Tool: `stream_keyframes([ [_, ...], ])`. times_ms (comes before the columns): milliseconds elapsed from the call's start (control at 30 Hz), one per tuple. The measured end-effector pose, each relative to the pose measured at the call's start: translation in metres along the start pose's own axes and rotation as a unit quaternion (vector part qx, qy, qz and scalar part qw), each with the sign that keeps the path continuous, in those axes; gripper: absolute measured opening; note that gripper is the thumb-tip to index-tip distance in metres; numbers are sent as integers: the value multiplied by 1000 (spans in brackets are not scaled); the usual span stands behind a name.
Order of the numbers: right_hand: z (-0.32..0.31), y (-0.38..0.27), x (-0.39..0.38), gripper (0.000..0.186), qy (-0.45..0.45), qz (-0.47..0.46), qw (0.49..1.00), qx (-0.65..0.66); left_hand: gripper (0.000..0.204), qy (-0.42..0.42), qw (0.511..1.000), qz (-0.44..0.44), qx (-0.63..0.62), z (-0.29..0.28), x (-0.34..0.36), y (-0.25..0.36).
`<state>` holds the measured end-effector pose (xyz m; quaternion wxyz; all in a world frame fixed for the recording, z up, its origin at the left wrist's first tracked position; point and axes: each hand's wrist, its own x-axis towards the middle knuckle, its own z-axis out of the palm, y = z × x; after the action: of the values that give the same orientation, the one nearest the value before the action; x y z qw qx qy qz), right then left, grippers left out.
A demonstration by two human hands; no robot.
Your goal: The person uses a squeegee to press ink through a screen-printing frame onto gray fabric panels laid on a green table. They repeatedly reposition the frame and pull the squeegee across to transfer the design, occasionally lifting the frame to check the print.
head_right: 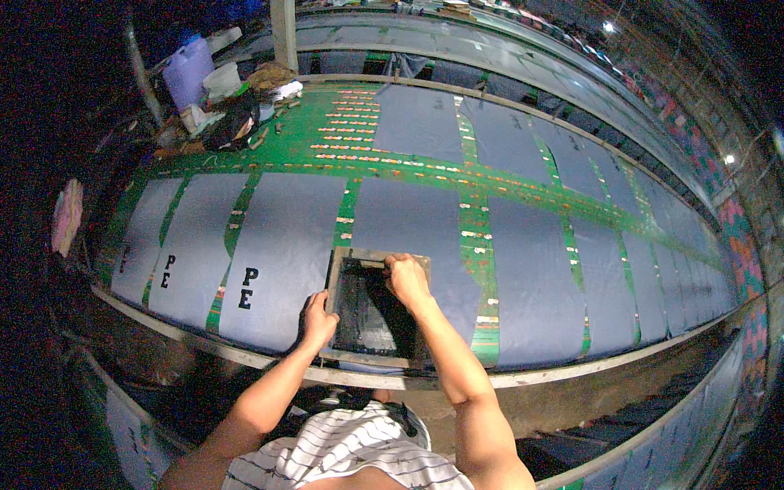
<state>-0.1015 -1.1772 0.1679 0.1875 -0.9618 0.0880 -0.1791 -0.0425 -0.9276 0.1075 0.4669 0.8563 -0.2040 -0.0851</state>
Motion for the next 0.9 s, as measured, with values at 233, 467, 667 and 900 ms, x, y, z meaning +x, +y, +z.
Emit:
stream_keyframes([
  [233,3,-31,-51,31,-41,-1,999,-14,61,11,1000,2,11,-2,-1,-3],
  [467,-13,-88,-152,52,-57,-1,998,-2,58,18,1000,10,12,3,-1,-6],
  [667,-9,-98,-193,40,-28,-34,999,-26,58,11,1000,11,14,5,1,-12],
  [900,-46,-64,-173,55,97,281,947,123,60,15,1000,9,21,3,3,-12],
])
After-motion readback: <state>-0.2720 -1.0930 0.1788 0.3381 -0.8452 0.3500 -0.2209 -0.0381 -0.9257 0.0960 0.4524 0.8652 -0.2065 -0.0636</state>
